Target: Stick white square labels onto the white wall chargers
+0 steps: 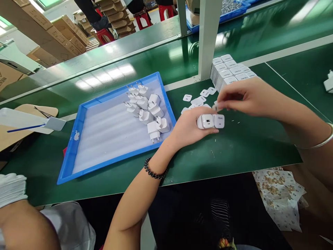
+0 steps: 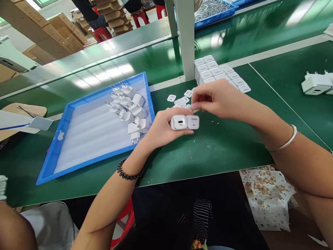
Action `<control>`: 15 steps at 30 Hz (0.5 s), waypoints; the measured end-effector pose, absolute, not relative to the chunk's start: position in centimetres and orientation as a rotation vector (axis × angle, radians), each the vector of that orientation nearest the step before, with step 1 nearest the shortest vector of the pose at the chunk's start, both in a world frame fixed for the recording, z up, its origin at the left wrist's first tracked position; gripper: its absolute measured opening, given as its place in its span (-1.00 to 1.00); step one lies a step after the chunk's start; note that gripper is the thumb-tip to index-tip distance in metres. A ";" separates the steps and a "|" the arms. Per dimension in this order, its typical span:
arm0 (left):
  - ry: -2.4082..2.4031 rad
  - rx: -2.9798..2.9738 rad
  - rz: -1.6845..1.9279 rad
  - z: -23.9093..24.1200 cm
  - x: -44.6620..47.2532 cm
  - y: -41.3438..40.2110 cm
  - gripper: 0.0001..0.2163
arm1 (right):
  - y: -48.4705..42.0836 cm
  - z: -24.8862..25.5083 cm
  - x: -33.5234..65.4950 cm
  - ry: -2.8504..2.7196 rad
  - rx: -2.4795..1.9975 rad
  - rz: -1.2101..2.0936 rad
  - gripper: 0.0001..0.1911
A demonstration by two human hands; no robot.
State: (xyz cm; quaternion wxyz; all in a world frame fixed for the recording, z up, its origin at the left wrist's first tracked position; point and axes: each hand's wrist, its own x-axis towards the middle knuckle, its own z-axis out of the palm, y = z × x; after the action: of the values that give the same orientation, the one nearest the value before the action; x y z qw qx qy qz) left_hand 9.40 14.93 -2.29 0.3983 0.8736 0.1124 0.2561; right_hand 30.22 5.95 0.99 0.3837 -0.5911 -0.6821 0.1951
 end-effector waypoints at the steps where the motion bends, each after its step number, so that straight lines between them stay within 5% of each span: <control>1: 0.321 2.192 0.727 -2.4 9.5 15.0 -0.67 | 5.8 1.2 30.0 -1.612 -1.514 0.464 -0.84; 15: 0.405 2.403 1.113 -2.9 9.7 14.1 -0.77 | 4.3 2.3 26.4 -1.255 -1.309 1.055 -0.77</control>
State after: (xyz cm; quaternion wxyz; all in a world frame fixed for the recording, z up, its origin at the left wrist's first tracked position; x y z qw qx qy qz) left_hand 9.66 14.07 -2.94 0.2294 0.8730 0.1472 0.4044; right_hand 26.39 4.25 2.30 0.4985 -0.5410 -0.5185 0.4358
